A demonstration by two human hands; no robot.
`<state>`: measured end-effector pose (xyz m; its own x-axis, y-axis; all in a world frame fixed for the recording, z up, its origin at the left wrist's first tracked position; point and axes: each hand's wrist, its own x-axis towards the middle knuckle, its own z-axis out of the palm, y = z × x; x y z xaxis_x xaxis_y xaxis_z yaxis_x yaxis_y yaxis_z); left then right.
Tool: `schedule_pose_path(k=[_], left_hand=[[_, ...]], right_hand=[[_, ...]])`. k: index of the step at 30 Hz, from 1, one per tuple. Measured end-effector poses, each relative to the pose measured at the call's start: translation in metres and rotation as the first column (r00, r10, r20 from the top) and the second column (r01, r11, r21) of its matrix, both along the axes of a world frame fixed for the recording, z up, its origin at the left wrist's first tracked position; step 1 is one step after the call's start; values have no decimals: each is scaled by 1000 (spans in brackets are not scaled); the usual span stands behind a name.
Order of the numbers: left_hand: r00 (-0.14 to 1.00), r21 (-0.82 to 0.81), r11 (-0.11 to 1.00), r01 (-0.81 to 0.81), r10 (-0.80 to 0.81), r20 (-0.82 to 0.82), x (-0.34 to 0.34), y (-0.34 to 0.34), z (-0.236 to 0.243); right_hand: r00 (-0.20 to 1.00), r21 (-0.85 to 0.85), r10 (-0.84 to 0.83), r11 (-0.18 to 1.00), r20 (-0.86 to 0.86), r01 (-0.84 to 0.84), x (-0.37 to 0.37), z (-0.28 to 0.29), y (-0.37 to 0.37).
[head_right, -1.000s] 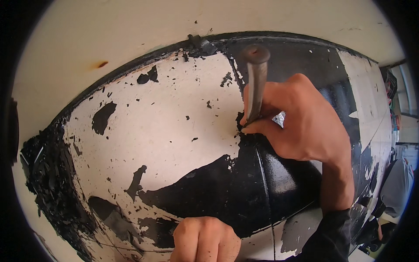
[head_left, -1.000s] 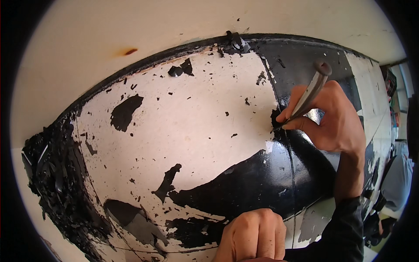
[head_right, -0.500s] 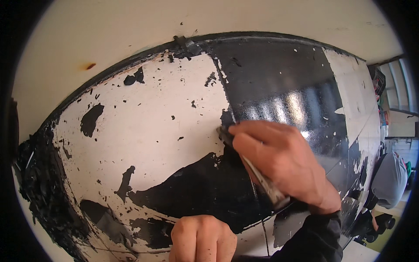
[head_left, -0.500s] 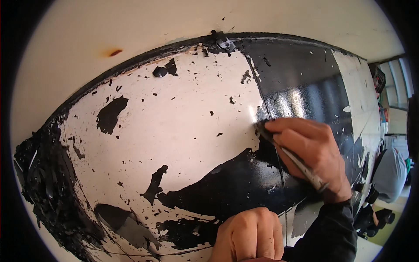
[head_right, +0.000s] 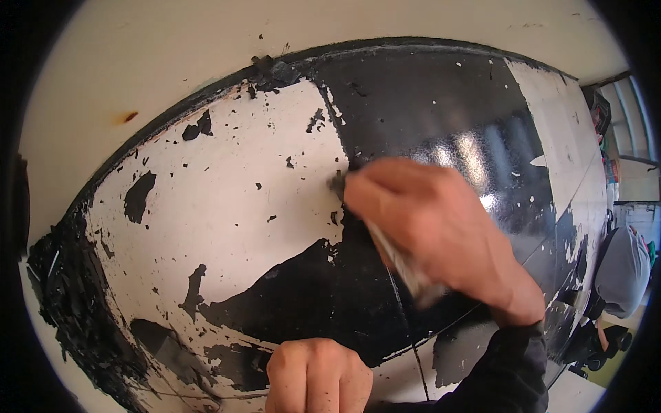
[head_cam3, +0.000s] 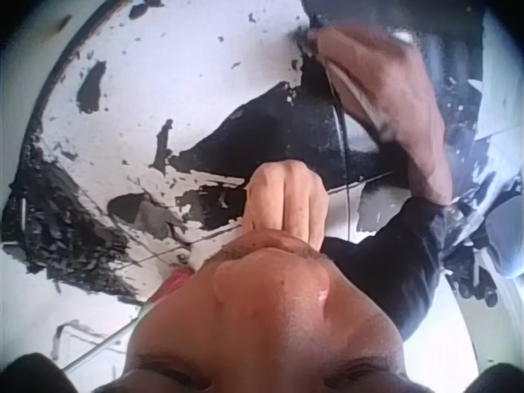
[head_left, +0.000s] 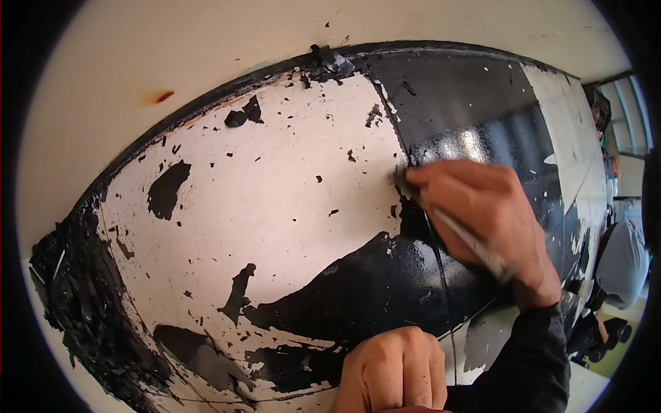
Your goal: The person uses a scraper to peel off black adhesive material from white floor tiles, occasionally using their hands to pull away loosened pieces.
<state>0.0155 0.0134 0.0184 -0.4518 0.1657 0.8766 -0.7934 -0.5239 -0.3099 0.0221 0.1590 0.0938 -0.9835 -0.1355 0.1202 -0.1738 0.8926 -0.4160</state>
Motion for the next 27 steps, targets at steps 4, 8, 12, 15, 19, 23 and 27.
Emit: schedule_pose_path(k=[4,8,12,15,19,23,27], left_hand=[[1000,-10,1000,-9,9,22,3,1,-2],[1000,-29,1000,0,1,21,12,-6,0],[985,-277,960,40,9,173,33,-21,1],[997,-120,993,23,-13,76,9,-2,-1],[1000,-16,1000,1,-1,13,4,2,-3],[999,-40,999,20,-19,41,6,2,-4],[999,0,1000,8,-8,-37,1,6,-3]], right_hand=[[1000,-34,7,999,-24,-8,-3,-3,-3],[999,-20,26,999,22,-26,-10,6,2],[999,-98,30,995,44,-26,0,0,-3],[998,-27,-55,998,13,55,-17,0,9],[988,-77,-4,997,157,17,19,17,-3],[988,-102,-100,988,118,112,13,12,-3],[996,-7,-57,998,65,57,3,8,11]])
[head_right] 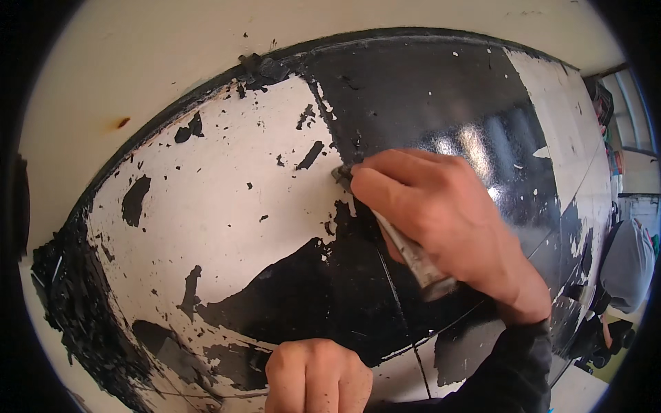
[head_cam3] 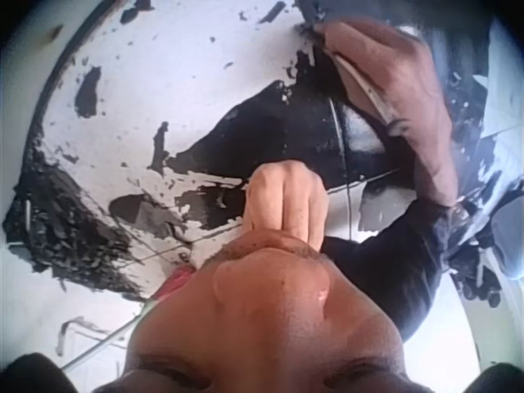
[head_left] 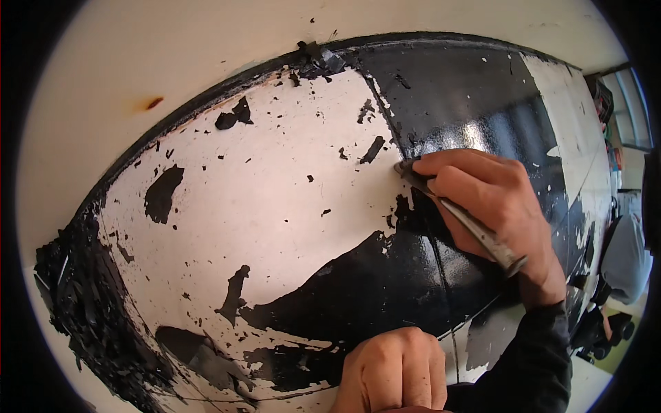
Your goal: The person uses a scraper to peel off black adhesive material from white floor tiles, occasionally using their hands to pull away loosened pieces.
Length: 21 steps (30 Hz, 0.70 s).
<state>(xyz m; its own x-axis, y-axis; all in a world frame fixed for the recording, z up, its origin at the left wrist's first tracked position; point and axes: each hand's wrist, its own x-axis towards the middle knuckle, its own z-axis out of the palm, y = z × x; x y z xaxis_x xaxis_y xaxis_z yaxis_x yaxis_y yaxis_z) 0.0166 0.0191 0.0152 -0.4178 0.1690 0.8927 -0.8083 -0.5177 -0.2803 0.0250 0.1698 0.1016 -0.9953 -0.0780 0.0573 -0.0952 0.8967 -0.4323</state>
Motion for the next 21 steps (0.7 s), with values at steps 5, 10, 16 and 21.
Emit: schedule_pose_path(k=[5,10,16,21], left_hand=[[999,-31,1000,3,-2,52,4,-4,-2],[1000,3,1000,19,-19,-2,0,-1,0],[1000,32,999,0,0,20,0,0,-1],[1000,26,1000,9,-9,12,-1,0,2]], right_hand=[[999,-116,33,993,-19,-35,17,-6,-12],[998,-56,62,996,-9,-62,5,-3,-1],[976,-39,208,977,-66,-210,21,-6,-20],[985,-52,147,987,-95,-152,12,-11,-10]])
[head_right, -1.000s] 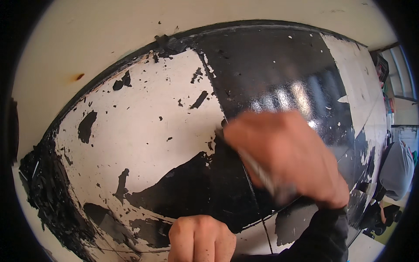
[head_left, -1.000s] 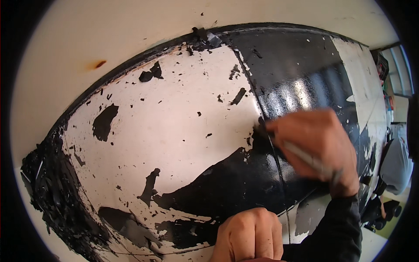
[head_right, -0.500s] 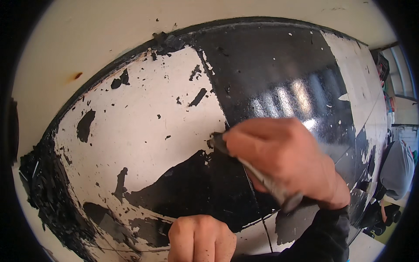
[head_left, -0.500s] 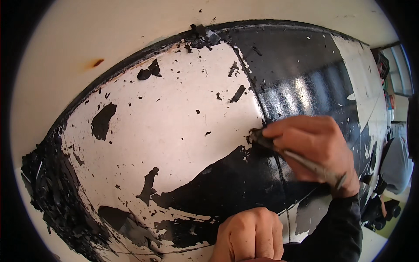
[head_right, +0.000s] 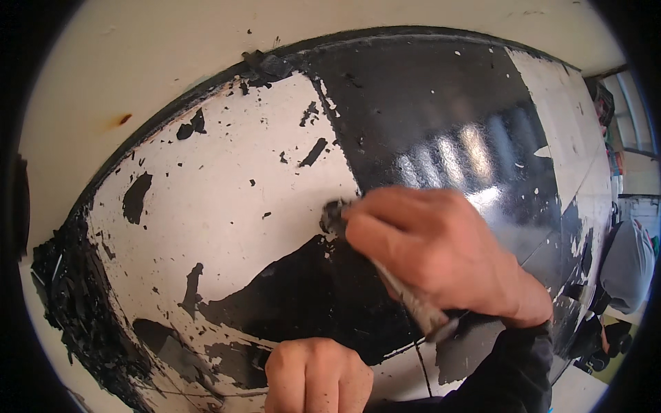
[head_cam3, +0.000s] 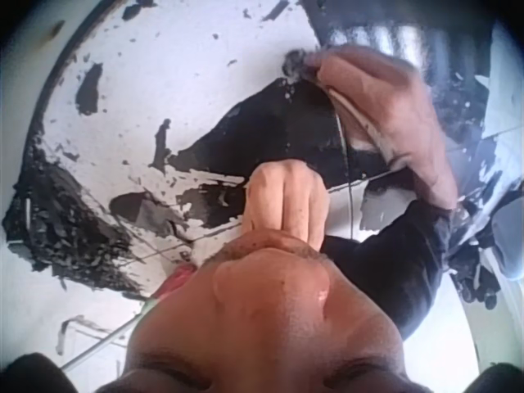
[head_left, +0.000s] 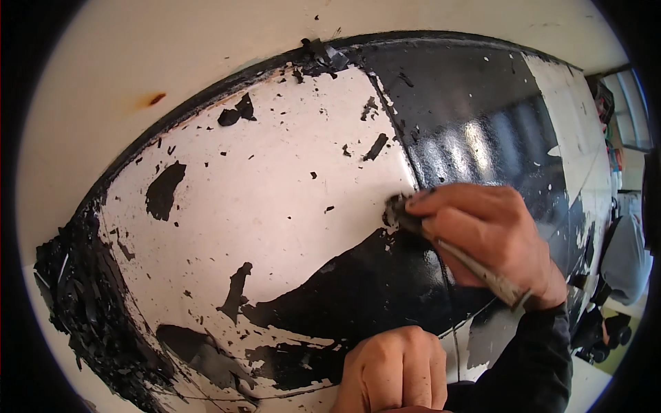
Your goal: The person uses a scraper to peel off black adhesive material from white floor tiles, occasionally using their hands to pull away loosened pieces.
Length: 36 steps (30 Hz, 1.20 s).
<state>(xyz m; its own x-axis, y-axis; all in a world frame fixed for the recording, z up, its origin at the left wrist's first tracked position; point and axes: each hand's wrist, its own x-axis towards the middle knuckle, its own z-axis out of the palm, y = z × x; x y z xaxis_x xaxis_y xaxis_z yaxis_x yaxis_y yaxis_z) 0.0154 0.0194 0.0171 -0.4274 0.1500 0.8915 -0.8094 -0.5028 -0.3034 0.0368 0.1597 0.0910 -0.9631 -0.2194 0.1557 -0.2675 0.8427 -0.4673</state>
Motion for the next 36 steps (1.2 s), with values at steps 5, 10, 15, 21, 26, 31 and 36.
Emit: schedule_pose_path(k=[5,10,15,21,26,31,36], left_hand=[[999,12,999,-42,42,-22,-2,-1,0],[1000,-11,1000,-20,20,-19,4,-4,2],[994,-200,980,3,20,112,12,-7,0],[996,-86,995,58,-64,-65,2,0,6],[965,-536,811,233,-262,22,14,-20,23],[982,-629,768,122,-186,-37,23,-2,15],[984,-835,547,60,-171,-42,29,12,16]], right_hand=[[999,-44,-6,999,32,8,2,4,-4],[996,19,-85,996,10,85,-6,2,2],[994,-101,65,993,92,-56,4,0,-2],[980,-70,-163,985,-111,155,-29,-29,30],[958,-173,-193,972,-214,157,-57,-40,40],[978,-106,-112,990,-175,95,-32,-27,17],[949,-160,-225,968,-219,193,-91,-36,38]])
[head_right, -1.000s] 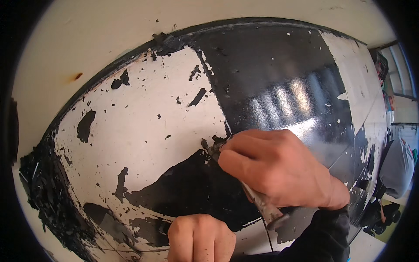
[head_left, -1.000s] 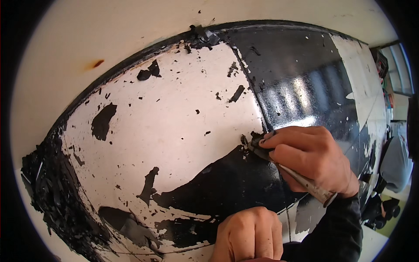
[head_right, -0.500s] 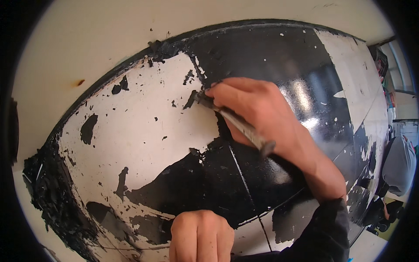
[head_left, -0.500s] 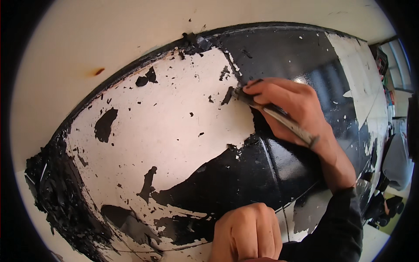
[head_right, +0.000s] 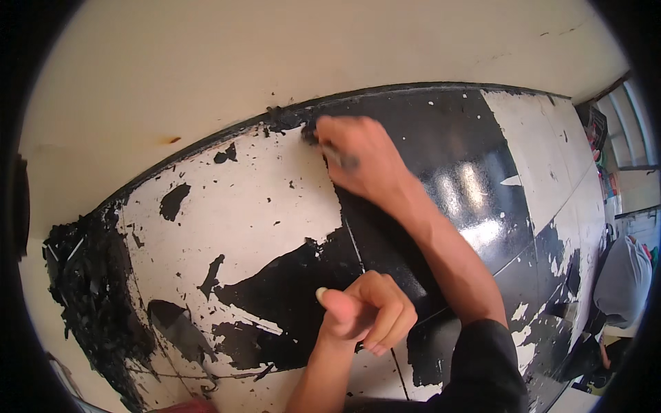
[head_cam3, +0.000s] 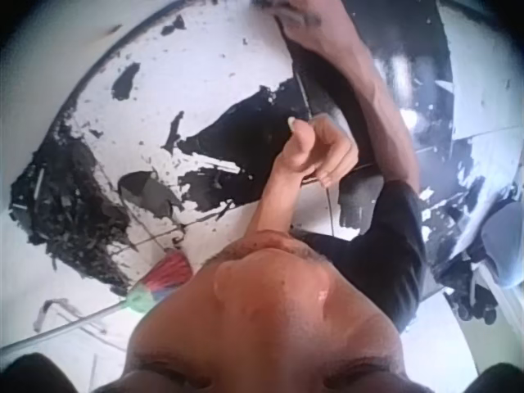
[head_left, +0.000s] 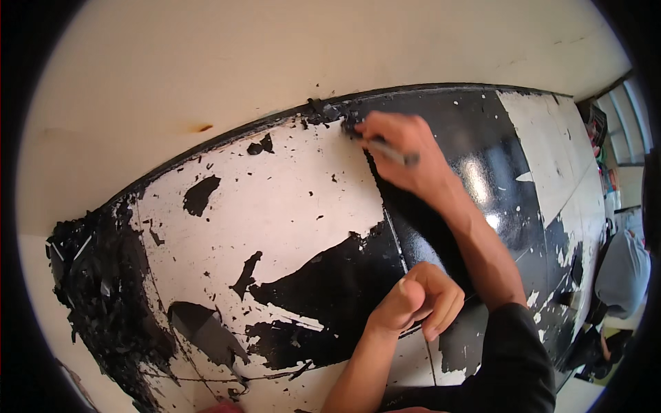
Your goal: The person uses a scraper to peel off black adhesive material from white floor tiles, occasionally using their hands to pull away loosened pieces.
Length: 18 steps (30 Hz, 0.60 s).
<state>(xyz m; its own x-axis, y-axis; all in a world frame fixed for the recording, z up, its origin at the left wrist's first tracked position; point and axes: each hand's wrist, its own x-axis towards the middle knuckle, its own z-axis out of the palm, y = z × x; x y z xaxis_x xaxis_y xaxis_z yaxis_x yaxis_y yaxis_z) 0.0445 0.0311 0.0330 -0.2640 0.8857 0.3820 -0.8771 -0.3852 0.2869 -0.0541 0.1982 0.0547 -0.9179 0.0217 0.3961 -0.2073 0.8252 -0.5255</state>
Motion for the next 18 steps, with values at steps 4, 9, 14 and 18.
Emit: schedule_pose_path(k=[4,9,14,18], left_hand=[[994,-44,998,-43,39,-101,-5,3,-2],[996,-97,992,-79,73,-56,-4,-4,-2],[983,-127,990,-52,28,-181,8,10,-4],[988,-120,991,-66,48,-144,5,8,-6]], right_hand=[[997,46,-56,997,46,54,-30,5,7],[998,51,35,998,43,-37,24,3,-15],[1000,91,-19,996,-6,20,-36,-1,25],[998,30,-52,998,39,51,-24,4,16]])
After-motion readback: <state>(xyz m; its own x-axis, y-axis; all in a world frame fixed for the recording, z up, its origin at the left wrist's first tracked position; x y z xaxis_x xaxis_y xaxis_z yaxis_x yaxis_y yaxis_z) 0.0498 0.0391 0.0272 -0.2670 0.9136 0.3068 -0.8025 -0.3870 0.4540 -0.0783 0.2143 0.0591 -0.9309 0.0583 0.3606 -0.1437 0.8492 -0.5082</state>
